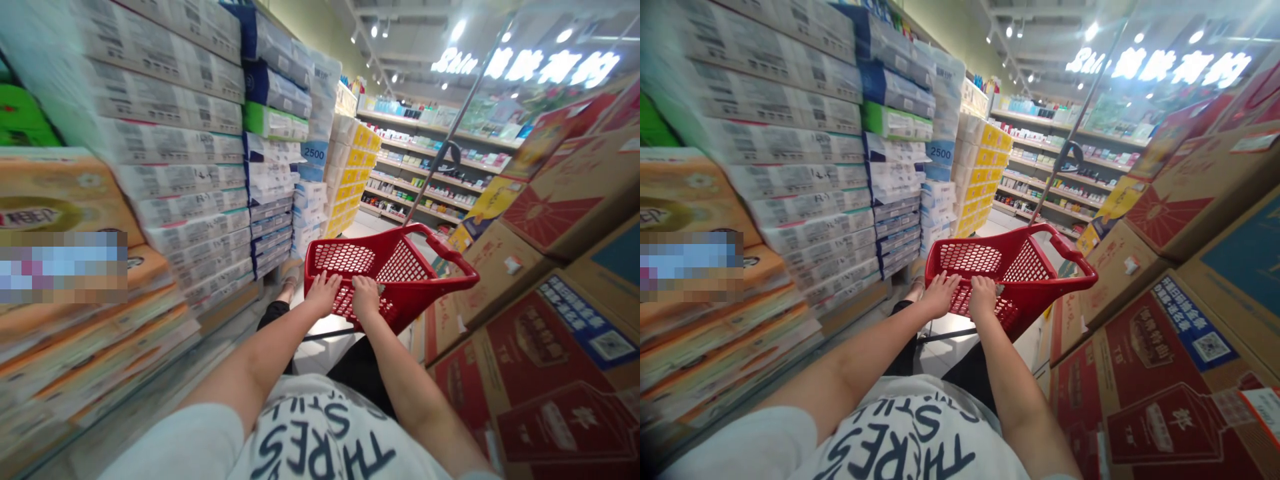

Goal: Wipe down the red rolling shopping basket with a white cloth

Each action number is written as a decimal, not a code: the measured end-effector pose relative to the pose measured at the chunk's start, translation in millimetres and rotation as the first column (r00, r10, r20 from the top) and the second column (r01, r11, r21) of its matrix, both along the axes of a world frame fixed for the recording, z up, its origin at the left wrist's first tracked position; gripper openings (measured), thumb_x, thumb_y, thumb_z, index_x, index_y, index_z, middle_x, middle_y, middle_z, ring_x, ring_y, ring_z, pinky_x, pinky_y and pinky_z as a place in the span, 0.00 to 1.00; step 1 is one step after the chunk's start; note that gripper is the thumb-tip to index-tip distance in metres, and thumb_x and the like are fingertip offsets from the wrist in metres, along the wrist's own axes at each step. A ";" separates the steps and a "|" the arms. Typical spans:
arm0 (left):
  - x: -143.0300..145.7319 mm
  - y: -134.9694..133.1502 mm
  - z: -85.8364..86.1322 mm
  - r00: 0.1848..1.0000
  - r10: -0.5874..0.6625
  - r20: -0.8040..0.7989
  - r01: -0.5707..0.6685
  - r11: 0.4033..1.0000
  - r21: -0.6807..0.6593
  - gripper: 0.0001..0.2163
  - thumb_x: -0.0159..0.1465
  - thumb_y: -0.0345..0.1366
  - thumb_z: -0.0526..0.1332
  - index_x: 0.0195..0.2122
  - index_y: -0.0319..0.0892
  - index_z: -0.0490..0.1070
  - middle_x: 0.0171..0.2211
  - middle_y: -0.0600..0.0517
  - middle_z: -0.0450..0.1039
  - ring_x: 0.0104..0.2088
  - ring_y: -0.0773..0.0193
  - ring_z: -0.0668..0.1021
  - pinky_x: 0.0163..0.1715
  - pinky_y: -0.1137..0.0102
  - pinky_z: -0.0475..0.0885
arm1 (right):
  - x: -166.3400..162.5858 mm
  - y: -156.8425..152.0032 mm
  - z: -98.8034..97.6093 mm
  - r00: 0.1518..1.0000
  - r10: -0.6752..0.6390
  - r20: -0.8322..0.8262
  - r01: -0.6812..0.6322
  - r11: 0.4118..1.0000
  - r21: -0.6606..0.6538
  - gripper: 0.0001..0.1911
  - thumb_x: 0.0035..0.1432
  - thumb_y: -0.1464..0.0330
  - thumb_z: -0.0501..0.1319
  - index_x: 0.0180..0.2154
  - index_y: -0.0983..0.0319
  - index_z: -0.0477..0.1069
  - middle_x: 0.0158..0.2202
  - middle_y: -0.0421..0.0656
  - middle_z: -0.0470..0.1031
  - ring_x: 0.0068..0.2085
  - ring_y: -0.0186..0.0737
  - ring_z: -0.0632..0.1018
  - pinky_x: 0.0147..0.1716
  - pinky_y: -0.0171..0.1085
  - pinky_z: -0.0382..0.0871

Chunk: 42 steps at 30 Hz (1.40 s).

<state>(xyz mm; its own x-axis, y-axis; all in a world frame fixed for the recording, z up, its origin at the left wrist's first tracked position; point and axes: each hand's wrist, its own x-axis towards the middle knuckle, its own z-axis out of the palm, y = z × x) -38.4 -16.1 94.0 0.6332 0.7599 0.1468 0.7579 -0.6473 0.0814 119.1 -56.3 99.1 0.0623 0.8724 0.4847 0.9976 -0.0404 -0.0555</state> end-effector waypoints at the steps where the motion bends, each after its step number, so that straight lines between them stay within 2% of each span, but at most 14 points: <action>1: 0.2 0.4 -0.4 1.000 -0.001 0.000 0.001 1.000 -0.002 0.34 0.60 0.30 0.53 0.68 0.41 0.44 0.68 0.48 0.46 0.67 0.43 0.47 0.64 0.51 0.47 | -7.0 2.2 -0.7 1.000 0.023 0.005 -0.023 0.999 -0.023 0.20 0.60 0.76 0.49 0.51 0.63 0.70 0.50 0.49 0.73 0.50 0.45 0.67 0.54 0.41 0.53; 4: 0.3 1.7 -0.9 1.000 0.001 -0.016 -0.001 1.000 -0.006 0.34 0.60 0.31 0.53 0.68 0.43 0.43 0.69 0.48 0.45 0.67 0.44 0.46 0.64 0.51 0.47 | -15.0 3.2 0.1 0.998 0.067 0.012 -0.066 0.996 -0.056 0.21 0.60 0.76 0.50 0.52 0.62 0.69 0.51 0.49 0.72 0.51 0.45 0.67 0.55 0.42 0.53; 7: 0.0 2.0 -0.3 0.999 0.006 -0.032 -0.006 1.000 -0.004 0.34 0.60 0.31 0.54 0.68 0.41 0.43 0.69 0.47 0.44 0.67 0.44 0.46 0.64 0.52 0.46 | -1.8 -3.7 3.8 0.997 0.081 0.003 -0.081 0.996 -0.028 0.21 0.60 0.76 0.49 0.52 0.58 0.70 0.52 0.46 0.72 0.52 0.44 0.67 0.58 0.44 0.48; 12: 0.7 0.3 2.4 0.999 -0.006 -0.038 0.007 1.000 0.008 0.35 0.60 0.30 0.54 0.68 0.42 0.42 0.68 0.47 0.45 0.67 0.45 0.47 0.64 0.51 0.48 | 40.0 -16.3 8.5 0.981 -0.153 -0.123 0.167 0.979 0.117 0.17 0.60 0.74 0.50 0.45 0.59 0.73 0.48 0.45 0.75 0.50 0.46 0.67 0.59 0.49 0.43; 16: 1.4 -0.8 3.1 0.999 -0.001 -0.033 0.002 1.000 0.011 0.35 0.60 0.31 0.54 0.68 0.39 0.43 0.68 0.46 0.45 0.67 0.42 0.47 0.64 0.51 0.46 | 52.2 -15.9 5.0 0.979 -0.157 -0.133 0.181 0.966 0.186 0.16 0.58 0.75 0.51 0.43 0.60 0.74 0.45 0.46 0.75 0.49 0.47 0.66 0.59 0.48 0.43; 20: 1.1 -0.5 1.4 1.000 -0.001 -0.029 0.001 1.000 0.010 0.34 0.60 0.31 0.53 0.68 0.40 0.44 0.68 0.47 0.46 0.67 0.43 0.47 0.64 0.52 0.46 | 40.0 -10.6 -0.3 0.976 -0.168 -0.142 0.194 0.960 0.203 0.16 0.57 0.75 0.51 0.43 0.62 0.74 0.45 0.48 0.75 0.49 0.47 0.66 0.57 0.46 0.49; 22: 0.9 -0.1 -0.1 1.000 -0.006 -0.019 0.006 1.000 0.007 0.35 0.60 0.31 0.54 0.68 0.40 0.43 0.69 0.47 0.45 0.67 0.43 0.46 0.64 0.52 0.46 | 26.8 -6.6 -1.7 0.981 -0.147 -0.128 0.168 0.972 0.167 0.16 0.57 0.76 0.51 0.43 0.63 0.74 0.44 0.49 0.75 0.48 0.47 0.67 0.55 0.44 0.52; 25: 0.8 0.4 -2.5 1.000 -0.004 0.011 0.004 1.000 0.008 0.35 0.60 0.31 0.53 0.68 0.42 0.42 0.69 0.47 0.45 0.68 0.44 0.45 0.64 0.50 0.46 | 0.8 1.2 -1.6 0.996 -0.041 -0.077 0.046 0.997 0.065 0.18 0.58 0.77 0.50 0.46 0.64 0.73 0.45 0.50 0.74 0.47 0.46 0.68 0.52 0.42 0.55; 30: 0.4 0.8 -3.2 1.000 -0.008 0.015 0.008 1.000 0.006 0.35 0.60 0.31 0.53 0.68 0.42 0.43 0.68 0.47 0.47 0.68 0.44 0.46 0.64 0.50 0.47 | -25.8 10.0 1.0 0.993 0.112 -0.039 -0.115 0.991 -0.063 0.20 0.60 0.77 0.49 0.50 0.65 0.71 0.49 0.48 0.73 0.49 0.43 0.69 0.54 0.38 0.55; 35: 0.2 -0.3 -0.9 1.000 0.002 0.002 -0.002 1.000 0.004 0.34 0.60 0.30 0.53 0.68 0.40 0.44 0.68 0.47 0.46 0.67 0.43 0.47 0.64 0.51 0.47 | -6.1 0.8 3.3 0.986 0.167 -0.001 -0.166 0.985 -0.050 0.22 0.59 0.77 0.50 0.53 0.62 0.69 0.53 0.45 0.72 0.53 0.42 0.67 0.56 0.38 0.55; 39: 1.2 0.2 -1.3 1.000 -0.010 0.002 0.010 1.000 0.017 0.35 0.60 0.30 0.54 0.68 0.42 0.43 0.68 0.48 0.46 0.67 0.43 0.47 0.64 0.51 0.47 | 17.5 -10.2 2.3 0.998 0.070 0.001 -0.070 0.997 0.044 0.20 0.60 0.76 0.50 0.52 0.63 0.71 0.52 0.47 0.72 0.52 0.43 0.67 0.56 0.39 0.55; 42: 2.4 1.5 -2.8 1.000 -0.010 -0.004 0.010 1.000 0.025 0.36 0.59 0.31 0.55 0.68 0.43 0.42 0.68 0.49 0.46 0.67 0.43 0.47 0.64 0.51 0.46 | 27.0 -13.1 -1.4 0.999 0.045 0.003 -0.045 0.995 0.091 0.20 0.60 0.76 0.50 0.52 0.65 0.71 0.52 0.47 0.72 0.54 0.44 0.65 0.58 0.39 0.53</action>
